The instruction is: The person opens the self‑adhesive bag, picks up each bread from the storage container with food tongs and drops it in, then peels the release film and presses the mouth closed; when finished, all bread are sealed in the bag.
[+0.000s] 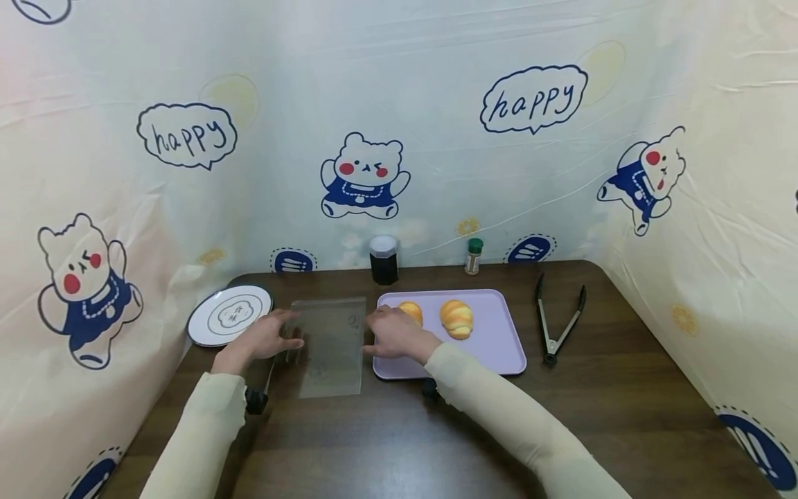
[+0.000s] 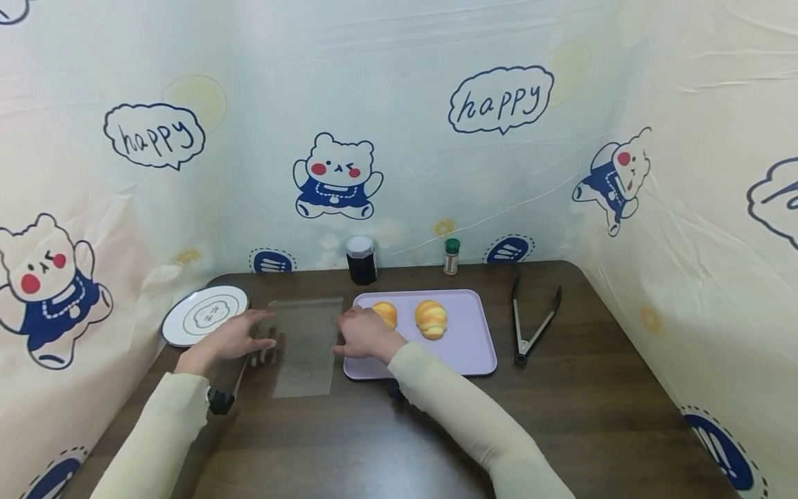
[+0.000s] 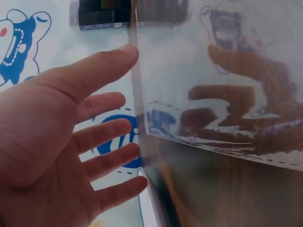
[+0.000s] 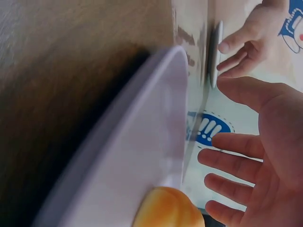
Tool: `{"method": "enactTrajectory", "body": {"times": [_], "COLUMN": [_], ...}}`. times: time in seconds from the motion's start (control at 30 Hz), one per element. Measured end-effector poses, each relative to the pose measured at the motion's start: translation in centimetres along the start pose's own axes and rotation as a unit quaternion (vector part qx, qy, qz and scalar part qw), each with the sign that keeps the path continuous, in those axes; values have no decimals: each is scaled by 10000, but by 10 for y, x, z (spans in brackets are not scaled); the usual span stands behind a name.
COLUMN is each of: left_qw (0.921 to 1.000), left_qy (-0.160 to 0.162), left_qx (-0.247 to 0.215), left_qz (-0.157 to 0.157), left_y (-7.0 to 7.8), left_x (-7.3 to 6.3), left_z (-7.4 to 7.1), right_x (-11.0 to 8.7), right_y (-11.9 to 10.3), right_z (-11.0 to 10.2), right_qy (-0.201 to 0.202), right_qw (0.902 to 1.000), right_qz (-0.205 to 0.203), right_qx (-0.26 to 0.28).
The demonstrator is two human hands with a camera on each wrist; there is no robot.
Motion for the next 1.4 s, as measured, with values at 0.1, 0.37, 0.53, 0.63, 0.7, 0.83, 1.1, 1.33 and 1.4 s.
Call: {"method": "enactTrajectory", "body": {"times": [0.1,0.37,0.53,0.63,0.7,0.83,1.1,1.33,1.4], "left_qw": [10000,9992,9985,9990,9993,9993,9993,9988,9988], "left_qy": [-3,-304,-479,-393,-304,-270,-199,-316,-313], "left_qx": [67,122,103,167,234,248,293,375,382], "left_qz": [-29,-243,-228,-125,-21,69,86,42,34], "left_y": [-3,-11,-13,-13,-12,-11,-10,-11,-12], "left_x": [1,4,4,4,4,3,2,4,4], "left_z": [3,13,16,15,14,15,17,18,18], "right_x": [4,8,8,8,8,9,9,9,9], "right_y": [-3,-13,-19,-21,-21,-21,-22,-22,-23], "right_z": [5,15,20,22,21,21,28,28,28], "right_qy": [-55,-296,-409,-402,-382,-359,-479,-603,-628], "right_qw": [10000,9993,9986,9986,9986,9985,9971,9967,9967], "right_qz": [-66,-150,-273,-313,-302,-254,-168,-84,-87], "right_qx": [-7,-189,-166,-154,-184,-318,-568,-540,-506]}}
Point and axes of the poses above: each hand's wrist, its own x-axis towards the middle knuckle, its own z-axis out of the palm, y = z × x, the point moved 9 cm from there along x, towards the middle knuckle, and after that the axes turned 9 degrees about -z, right-handed, at the moved point
